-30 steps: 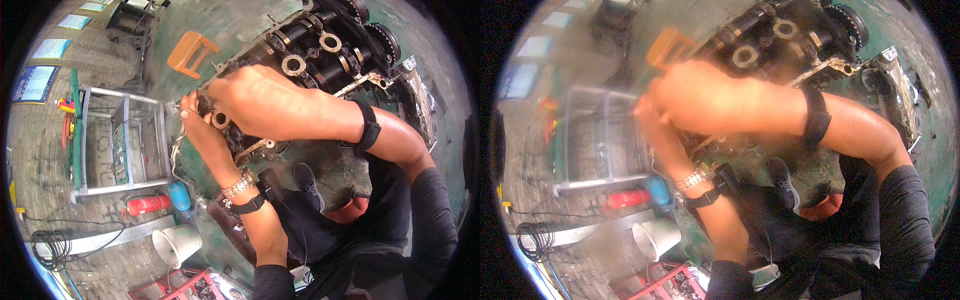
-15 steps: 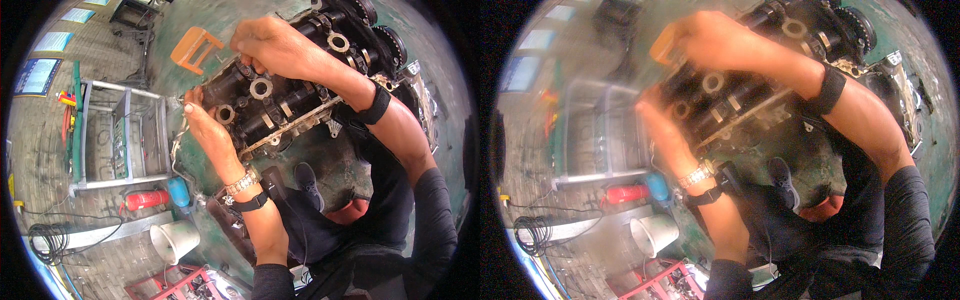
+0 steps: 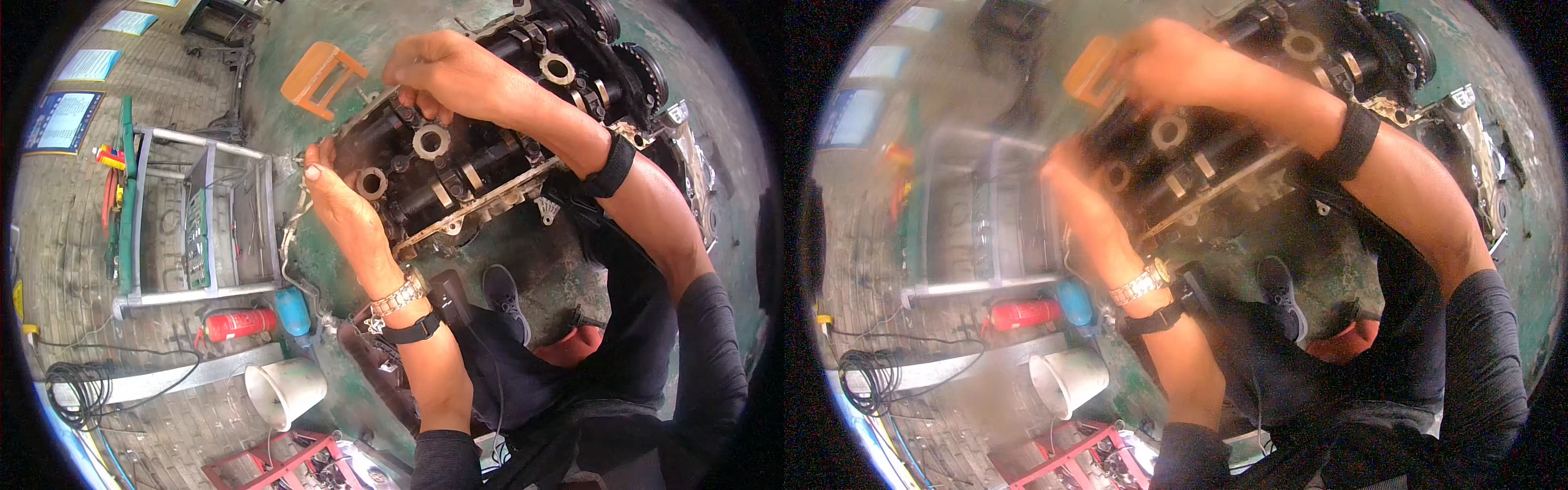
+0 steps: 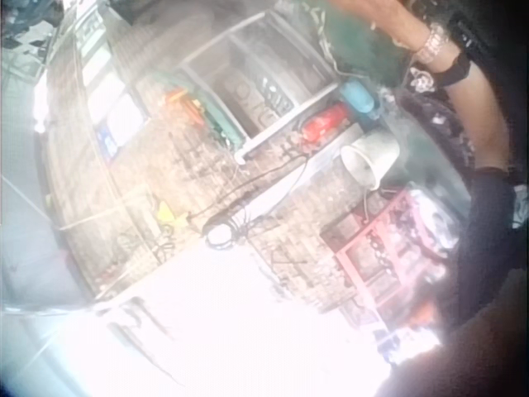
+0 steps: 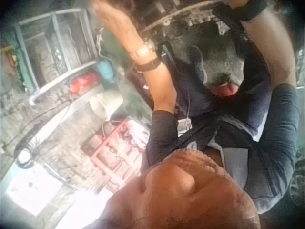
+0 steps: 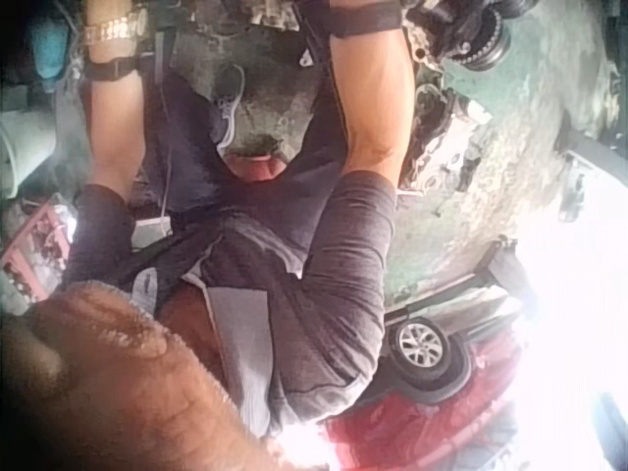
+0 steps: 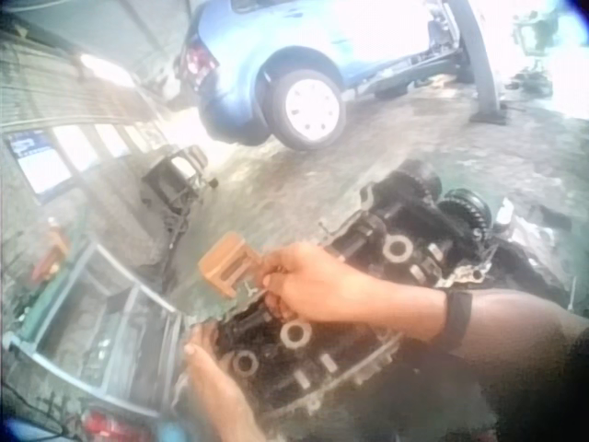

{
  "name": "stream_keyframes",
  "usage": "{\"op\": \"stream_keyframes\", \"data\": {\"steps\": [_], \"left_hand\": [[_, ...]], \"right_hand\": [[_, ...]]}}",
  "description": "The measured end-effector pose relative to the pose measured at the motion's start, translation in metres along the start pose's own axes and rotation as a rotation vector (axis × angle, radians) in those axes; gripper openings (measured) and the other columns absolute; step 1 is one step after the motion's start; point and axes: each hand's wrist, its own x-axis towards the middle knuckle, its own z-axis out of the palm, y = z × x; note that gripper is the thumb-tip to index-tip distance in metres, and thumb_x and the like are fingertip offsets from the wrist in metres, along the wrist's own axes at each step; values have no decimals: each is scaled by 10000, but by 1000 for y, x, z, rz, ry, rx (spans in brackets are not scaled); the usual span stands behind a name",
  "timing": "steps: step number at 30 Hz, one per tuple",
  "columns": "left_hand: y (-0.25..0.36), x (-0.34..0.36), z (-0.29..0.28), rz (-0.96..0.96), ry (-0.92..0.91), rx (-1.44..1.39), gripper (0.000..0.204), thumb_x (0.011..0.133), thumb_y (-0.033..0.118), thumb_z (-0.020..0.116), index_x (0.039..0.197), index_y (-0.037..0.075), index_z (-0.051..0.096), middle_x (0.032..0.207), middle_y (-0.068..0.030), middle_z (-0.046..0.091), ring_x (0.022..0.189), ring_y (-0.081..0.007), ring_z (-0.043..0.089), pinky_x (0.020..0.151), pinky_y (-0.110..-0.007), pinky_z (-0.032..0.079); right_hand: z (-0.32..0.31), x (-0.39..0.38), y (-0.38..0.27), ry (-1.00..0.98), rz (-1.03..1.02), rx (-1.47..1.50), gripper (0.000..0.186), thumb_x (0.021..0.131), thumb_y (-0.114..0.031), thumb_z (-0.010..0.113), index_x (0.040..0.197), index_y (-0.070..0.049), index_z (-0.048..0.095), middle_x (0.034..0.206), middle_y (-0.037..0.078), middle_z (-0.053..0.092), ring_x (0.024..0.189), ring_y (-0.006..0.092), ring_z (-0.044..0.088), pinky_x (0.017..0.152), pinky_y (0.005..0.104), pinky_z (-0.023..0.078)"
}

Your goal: The person measures an engine component using a thickness gauge and a wrench, sliding the gauge between parts of the cylinder head.

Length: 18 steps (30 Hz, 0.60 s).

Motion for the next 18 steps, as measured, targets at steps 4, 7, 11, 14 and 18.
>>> {"op": "stream_keyframes", "data": {"steps": [4,7,11,14,18], "left_hand": [[0,0,0,4,-7,-6,908,1034,694,263,1494,-84,361,1465,-262,489,1344,-337,491,1106,-456,378],[-1,1,0,5,-11,-11,903,1036,691,266,1490,-82,369,1460,-259,494,1333,-334,500,1102,-451,382],[-1,1,0,21,5,5,903,1034,695,270,1482,-80,389,1444,-254,510,1315,-325,513,1088,-445,393],[-1,1,0,27,4,13,908,1031,700,271,1478,-79,396,1437,-252,518,1309,-319,519,1078,-440,401],[-1,0,0,56,10,71,918,1026,709,266,1479,-80,394,1439,-253,518,1307,-319,522,1073,-437,406]], "right_hand": [[-1,-2,-1,-5,7,21,231,972,-152,552,1070,7,688,819,66,666,616,103,591,549,252,510],[0,-2,-2,-3,9,33,233,973,-153,550,1071,9,685,823,68,667,614,104,590,548,253,509],[0,-1,0,-8,15,21,236,974,-154,549,1090,9,675,832,69,666,614,104,588,547,256,509],[-1,2,4,-23,9,-6,237,976,-155,545,1105,3,666,841,67,664,616,102,587,547,260,509],[2,5,11,-4,-26,-84,236,979,-155,538,1114,-6,661,846,63,662,619,101,583,540,261,504]]}}
